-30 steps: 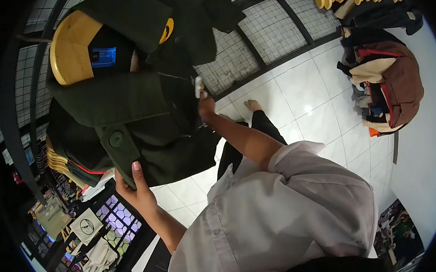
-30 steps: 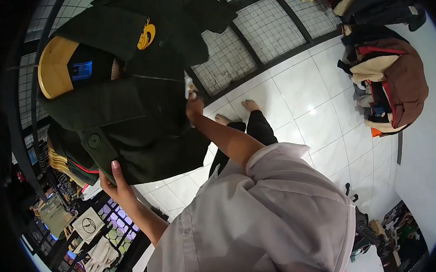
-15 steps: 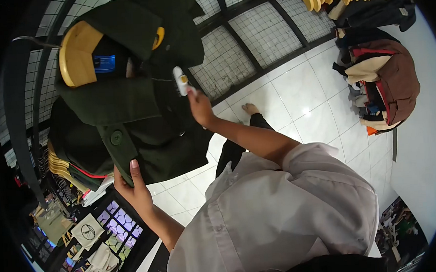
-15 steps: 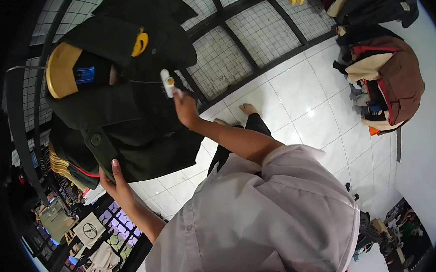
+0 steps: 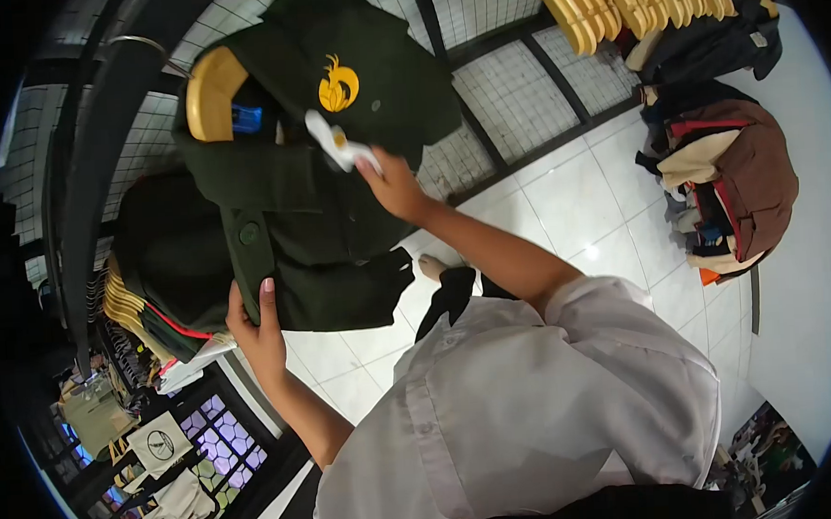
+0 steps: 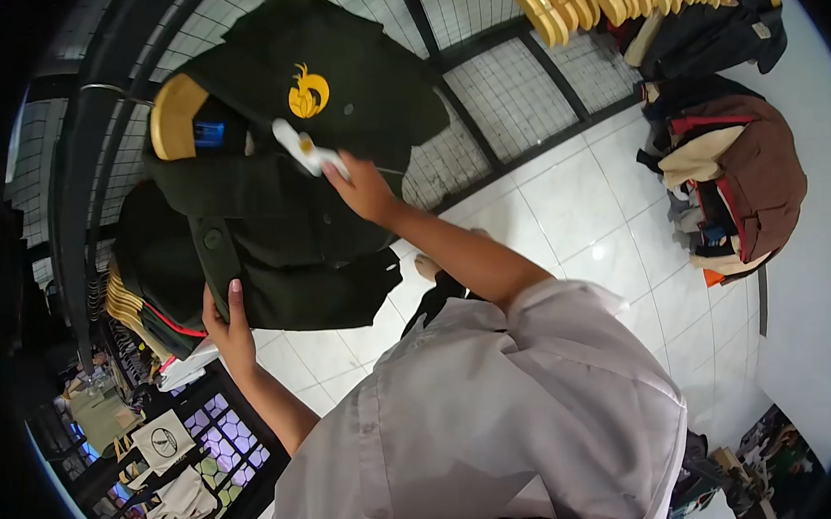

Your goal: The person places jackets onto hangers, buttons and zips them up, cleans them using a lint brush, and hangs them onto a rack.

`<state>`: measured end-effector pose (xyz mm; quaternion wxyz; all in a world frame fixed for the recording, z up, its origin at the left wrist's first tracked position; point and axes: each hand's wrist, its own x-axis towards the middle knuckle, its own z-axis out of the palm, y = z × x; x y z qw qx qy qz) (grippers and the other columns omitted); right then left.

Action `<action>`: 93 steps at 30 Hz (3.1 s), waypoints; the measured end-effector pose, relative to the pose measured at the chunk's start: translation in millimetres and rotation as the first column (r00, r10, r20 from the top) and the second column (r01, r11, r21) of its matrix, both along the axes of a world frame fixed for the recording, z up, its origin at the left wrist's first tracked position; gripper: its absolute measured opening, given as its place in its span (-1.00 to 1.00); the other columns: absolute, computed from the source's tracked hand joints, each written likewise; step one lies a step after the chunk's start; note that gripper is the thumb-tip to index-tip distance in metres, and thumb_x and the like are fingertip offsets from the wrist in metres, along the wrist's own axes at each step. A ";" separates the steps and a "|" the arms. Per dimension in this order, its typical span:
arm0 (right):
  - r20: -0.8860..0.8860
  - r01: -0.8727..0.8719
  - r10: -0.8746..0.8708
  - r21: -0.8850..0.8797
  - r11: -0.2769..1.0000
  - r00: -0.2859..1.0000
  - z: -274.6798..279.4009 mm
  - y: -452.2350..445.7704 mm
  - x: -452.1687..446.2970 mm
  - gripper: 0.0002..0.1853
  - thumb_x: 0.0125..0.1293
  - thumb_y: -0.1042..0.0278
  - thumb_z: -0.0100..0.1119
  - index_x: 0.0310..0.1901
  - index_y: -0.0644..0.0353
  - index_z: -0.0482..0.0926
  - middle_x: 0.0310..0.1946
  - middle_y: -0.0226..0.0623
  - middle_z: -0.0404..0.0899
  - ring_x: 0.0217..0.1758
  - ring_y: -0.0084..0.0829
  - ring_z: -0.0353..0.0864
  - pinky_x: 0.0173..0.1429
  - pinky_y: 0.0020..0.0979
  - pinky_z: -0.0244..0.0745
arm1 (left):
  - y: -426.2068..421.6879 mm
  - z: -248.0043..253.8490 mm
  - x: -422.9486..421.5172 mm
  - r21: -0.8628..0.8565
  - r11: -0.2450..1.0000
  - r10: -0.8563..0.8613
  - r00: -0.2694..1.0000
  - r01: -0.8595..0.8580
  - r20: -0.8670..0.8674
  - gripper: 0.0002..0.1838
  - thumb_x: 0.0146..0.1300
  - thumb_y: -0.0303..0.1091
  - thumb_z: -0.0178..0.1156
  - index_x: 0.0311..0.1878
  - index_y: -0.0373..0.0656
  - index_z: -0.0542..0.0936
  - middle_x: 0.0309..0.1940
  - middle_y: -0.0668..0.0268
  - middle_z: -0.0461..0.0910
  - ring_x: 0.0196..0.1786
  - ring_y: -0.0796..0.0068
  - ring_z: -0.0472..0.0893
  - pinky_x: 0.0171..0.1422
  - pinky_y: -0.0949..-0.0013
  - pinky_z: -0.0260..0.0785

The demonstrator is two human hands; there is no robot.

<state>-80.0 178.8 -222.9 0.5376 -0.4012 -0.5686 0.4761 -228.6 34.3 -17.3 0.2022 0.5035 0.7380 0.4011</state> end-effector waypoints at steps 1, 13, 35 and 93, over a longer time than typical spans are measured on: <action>0.049 0.017 -0.015 -0.042 0.999 0.999 -2.1 -11.5 9.7 -0.75 0.40 0.24 0.04 -0.22 0.31 0.47 -0.63 -0.15 0.43 -0.54 -0.56 0.43 -0.45 -0.40 0.28 | 1.7 0.1 -5.7 0.022 1.000 -0.001 1.000 0.001 -0.001 -0.69 0.31 -0.33 0.19 0.00 -0.37 0.53 -0.21 0.30 0.62 -0.17 0.62 0.47 0.07 0.57 0.24; 0.181 0.124 -0.146 0.126 0.984 0.973 58.2 52.6 78.8 -0.64 0.39 0.10 0.05 -0.31 0.32 0.47 -0.62 -0.06 0.52 -0.52 -0.17 0.62 -0.48 -0.24 0.33 | 70.8 -5.6 113.7 0.338 0.874 -0.096 0.806 0.349 -0.584 -0.35 0.10 -0.38 0.24 0.29 -0.24 0.29 0.24 -0.01 0.24 0.28 0.01 0.23 0.37 0.06 0.03; -0.055 0.460 -0.459 0.016 0.888 0.887 62.0 58.5 92.7 -0.69 0.38 0.19 0.08 -0.21 0.35 0.40 -0.52 0.06 0.54 -0.41 -0.02 0.64 -0.40 -0.20 0.41 | 180.3 -30.4 125.8 0.397 0.917 -0.054 0.998 0.042 0.021 -0.67 0.45 -0.30 -0.03 0.12 -0.35 0.38 -0.16 -0.03 0.59 -0.16 0.20 0.58 0.00 0.32 0.38; 0.863 -0.667 0.247 0.131 0.734 0.441 8.0 -6.8 163.4 -0.74 0.31 0.20 0.07 -0.13 0.22 0.50 -0.40 -0.06 0.61 -0.38 -0.01 0.63 -0.28 -0.13 0.56 | 135.7 -52.8 74.1 0.449 0.883 -0.206 0.973 0.138 0.106 -0.65 0.27 -0.20 0.22 -0.11 -0.35 0.53 -0.32 -0.05 0.61 -0.25 0.02 0.62 -0.15 0.30 0.41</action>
